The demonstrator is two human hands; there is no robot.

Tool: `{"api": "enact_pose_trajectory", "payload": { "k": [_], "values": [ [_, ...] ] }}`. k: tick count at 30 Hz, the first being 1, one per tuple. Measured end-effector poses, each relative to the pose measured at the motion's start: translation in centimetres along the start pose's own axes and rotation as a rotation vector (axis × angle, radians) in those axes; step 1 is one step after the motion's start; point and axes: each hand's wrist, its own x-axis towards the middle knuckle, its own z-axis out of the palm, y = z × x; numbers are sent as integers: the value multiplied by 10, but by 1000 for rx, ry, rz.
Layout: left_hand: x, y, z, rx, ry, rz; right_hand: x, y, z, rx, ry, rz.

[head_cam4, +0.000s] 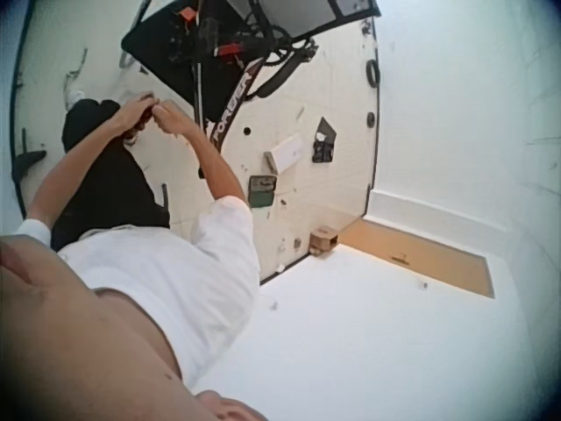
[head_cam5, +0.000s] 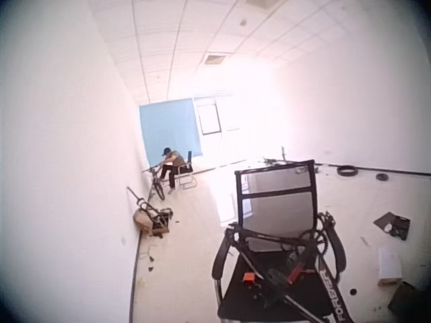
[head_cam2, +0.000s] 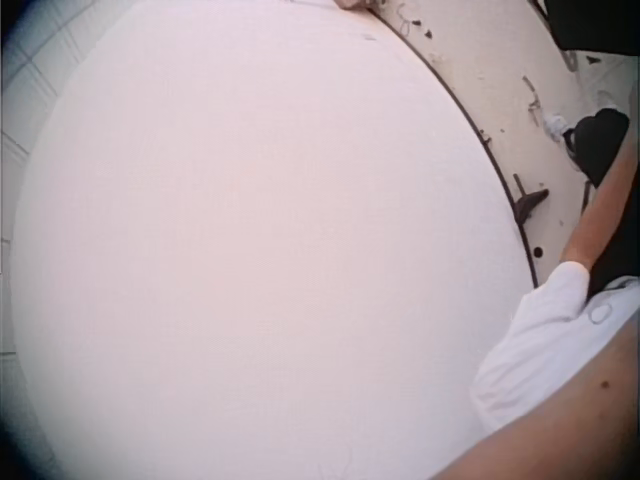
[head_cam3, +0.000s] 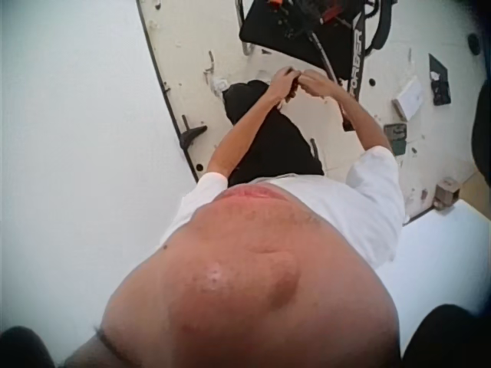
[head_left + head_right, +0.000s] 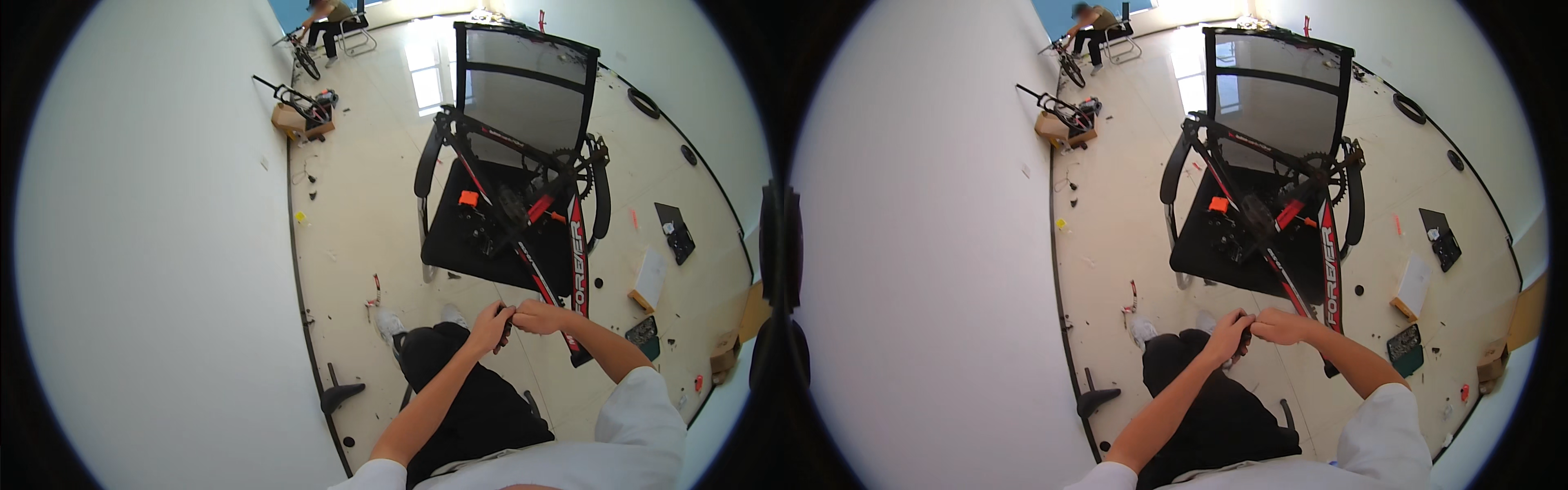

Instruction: The person is assembling a bicycle frame placed on an office chair. They use a small tool to tighten components on the frame and handle various small parts and tools scattered on the floor.

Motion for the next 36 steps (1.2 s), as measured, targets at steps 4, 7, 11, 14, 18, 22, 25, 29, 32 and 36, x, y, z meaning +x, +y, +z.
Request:
{"api": "enact_pose_trajectory", "payload": {
  "k": [4, 7, 11, 14, 18, 22, 25, 29, 32, 36],
  "values": [
    [1, 5, -3, -49, 77, 69, 15, 7, 7, 679, -48, 148],
    [2, 8, 1, 15, 94, 80, 11, 9, 17, 787, 40, 86],
    [9, 3, 19, 176, 74, 73, -13, 26, 22, 609, 191, 30],
    [9, 4, 40, 236, 12, 44, -35, 38, 18, 274, 289, -1],
    [13, 8, 61, 243, -101, 30, -69, 26, 3, -215, 311, -44],
    [25, 6, 67, 157, -266, -24, -88, 8, -9, -324, 232, 83],
    [22, 14, 76, 178, -329, -62, -97, 17, -13, -323, 206, 96],
    [22, 13, 74, 196, -296, -37, -90, 28, -7, -115, 266, -28],
    [20, 15, 66, 194, -259, -1, -79, 32, -2, 368, 205, 76],
    [14, 19, 51, 199, -228, 5, -65, 34, 5, 333, 184, 51]
  ]
}}
